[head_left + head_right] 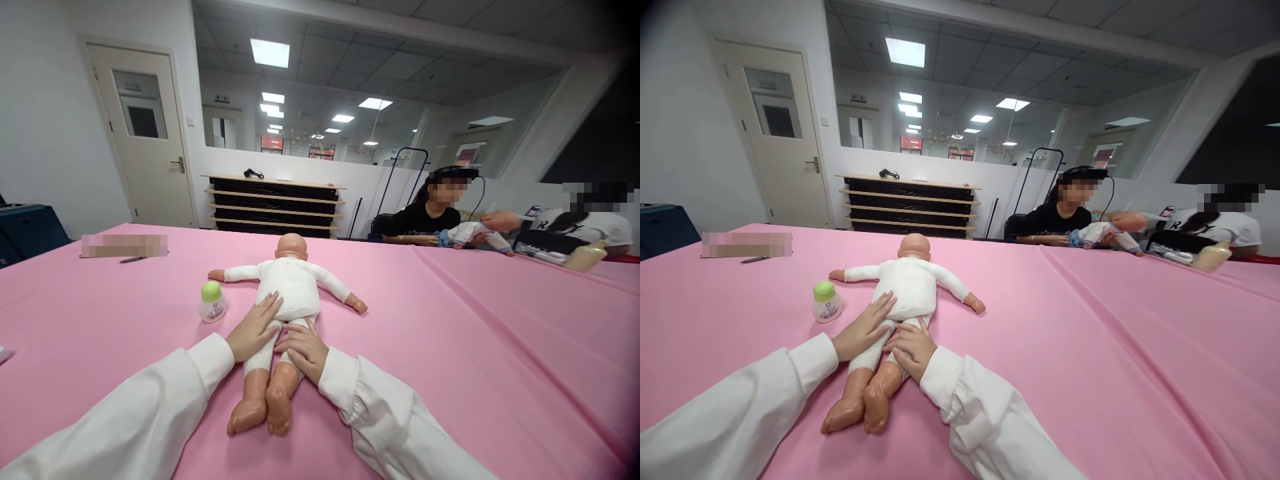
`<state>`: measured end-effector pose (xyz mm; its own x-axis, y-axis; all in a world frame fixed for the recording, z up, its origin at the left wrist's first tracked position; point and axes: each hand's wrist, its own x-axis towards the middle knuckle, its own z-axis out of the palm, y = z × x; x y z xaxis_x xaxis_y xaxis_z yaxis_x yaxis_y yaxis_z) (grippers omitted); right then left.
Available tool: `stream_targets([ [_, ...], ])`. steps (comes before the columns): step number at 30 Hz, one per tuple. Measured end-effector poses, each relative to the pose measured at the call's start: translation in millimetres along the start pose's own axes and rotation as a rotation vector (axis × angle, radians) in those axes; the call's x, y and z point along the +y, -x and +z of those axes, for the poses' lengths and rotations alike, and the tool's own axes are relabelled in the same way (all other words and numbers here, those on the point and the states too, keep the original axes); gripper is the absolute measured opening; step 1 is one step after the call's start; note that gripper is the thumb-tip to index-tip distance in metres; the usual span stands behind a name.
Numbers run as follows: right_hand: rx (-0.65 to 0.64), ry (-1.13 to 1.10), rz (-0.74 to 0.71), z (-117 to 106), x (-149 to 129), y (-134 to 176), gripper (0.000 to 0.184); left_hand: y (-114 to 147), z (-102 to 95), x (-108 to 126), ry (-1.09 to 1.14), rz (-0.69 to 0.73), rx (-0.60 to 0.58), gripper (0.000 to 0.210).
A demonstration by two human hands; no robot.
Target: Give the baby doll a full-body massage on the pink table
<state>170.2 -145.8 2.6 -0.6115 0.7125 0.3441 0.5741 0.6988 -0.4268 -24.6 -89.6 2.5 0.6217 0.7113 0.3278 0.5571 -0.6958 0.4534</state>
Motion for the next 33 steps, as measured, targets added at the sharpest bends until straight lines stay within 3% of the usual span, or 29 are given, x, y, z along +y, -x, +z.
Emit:
stream_targets([
  [7,0.064,0.001,-0.021,6.5,5.2,0.1,0.042,40.4,0.9,23.1,0.034,0.090,-0.101,0.043],
  [10,0.073,0.014,-0.038,7.7,10.0,2.5,0.042,46.9,-0.7,33.6,0.031,0.109,-0.046,0.041],
  [13,0.037,0.064,-0.082,4.9,18.2,3.2,0.045,51.1,-1.4,43.5,0.037,0.157,0.086,0.036],
  [17,0.130,0.045,-0.127,-3.8,35.3,-2.7,0.050,55.6,0.2,52.9,0.074,0.208,0.220,0.030],
  [22,0.250,0.023,0.043,-8.7,54.2,-10.8,0.048,56.0,0.0,57.4,0.094,0.191,0.223,0.028],
  [26,0.254,0.062,0.006,2.2,62.5,-9.4,0.052,55.8,0.8,57.6,0.061,0.154,0.225,0.029],
  [30,0.235,0.149,-0.130,11.0,53.5,-3.9,0.050,56.1,3.5,56.9,0.009,0.135,0.233,0.028],
  [33,0.147,0.213,-0.159,9.4,32.3,2.4,0.048,55.0,4.2,55.9,-0.019,0.136,0.233,0.027],
])
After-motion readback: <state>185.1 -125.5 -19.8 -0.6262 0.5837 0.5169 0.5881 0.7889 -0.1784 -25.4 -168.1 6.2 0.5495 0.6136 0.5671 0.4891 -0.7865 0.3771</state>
